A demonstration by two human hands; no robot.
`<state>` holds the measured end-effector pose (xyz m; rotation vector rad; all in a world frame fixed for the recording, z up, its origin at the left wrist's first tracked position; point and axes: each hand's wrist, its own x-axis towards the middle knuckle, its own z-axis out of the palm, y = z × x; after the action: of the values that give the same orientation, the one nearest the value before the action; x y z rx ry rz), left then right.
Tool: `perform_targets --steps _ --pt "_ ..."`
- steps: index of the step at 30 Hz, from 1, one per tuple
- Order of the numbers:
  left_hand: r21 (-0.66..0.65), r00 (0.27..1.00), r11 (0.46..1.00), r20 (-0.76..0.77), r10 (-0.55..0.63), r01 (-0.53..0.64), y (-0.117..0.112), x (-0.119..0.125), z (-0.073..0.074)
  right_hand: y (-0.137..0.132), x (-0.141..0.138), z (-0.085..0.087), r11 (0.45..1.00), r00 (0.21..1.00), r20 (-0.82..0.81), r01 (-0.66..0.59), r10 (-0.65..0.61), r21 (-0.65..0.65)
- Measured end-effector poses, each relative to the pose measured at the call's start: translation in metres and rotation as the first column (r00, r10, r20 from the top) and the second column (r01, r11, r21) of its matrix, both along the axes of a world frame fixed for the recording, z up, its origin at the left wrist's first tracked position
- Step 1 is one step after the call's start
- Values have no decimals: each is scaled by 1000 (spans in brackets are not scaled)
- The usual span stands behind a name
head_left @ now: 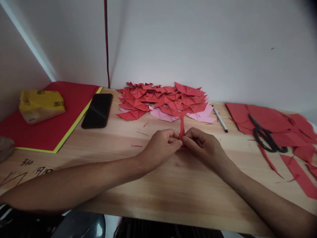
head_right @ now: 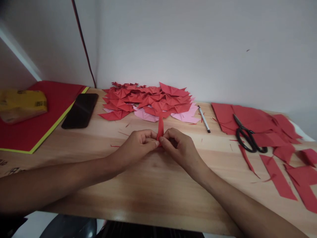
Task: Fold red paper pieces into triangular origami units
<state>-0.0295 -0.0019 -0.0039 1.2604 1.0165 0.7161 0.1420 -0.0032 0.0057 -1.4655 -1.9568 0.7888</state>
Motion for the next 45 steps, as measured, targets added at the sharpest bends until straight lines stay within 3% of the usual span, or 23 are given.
perform_targets --steps 8,12,20,23,26,32,37,41,45 --pt "-41 993 996 82 83 -80 0 2 5 -3 -3 -3 999 999 -38 34 -34 -4" --pt "-38 988 994 111 111 -107 -1 2 8 -1 -2 -4 999 999 19 39 -39 10" --pt "-12 994 996 55 93 -93 1 2 4 2 -2 -2 999 998 56 17 -14 -38" --pt "15 994 995 54 93 -94 1 1 4 5 0 -3 997 999 -11 31 -32 -65" --pt "102 997 992 39 63 -67 1 -2 4 9 4 -3 992 993 -121 -31 16 -122" --pt "182 998 982 -25 -53 57 0 -6 8 12 12 -1 957 966 -258 -59 -17 -285" --pt "-13 990 999 138 -43 45 5 -1 9 9 13 -1 950 921 -378 -31 -94 -311" --pt "-249 963 962 265 -40 109 6 3 5 5 10 -5 964 883 -441 43 -159 -262" --pt "-288 951 941 297 -89 178 2 4 3 0 5 -8 974 851 -495 78 -176 -212"
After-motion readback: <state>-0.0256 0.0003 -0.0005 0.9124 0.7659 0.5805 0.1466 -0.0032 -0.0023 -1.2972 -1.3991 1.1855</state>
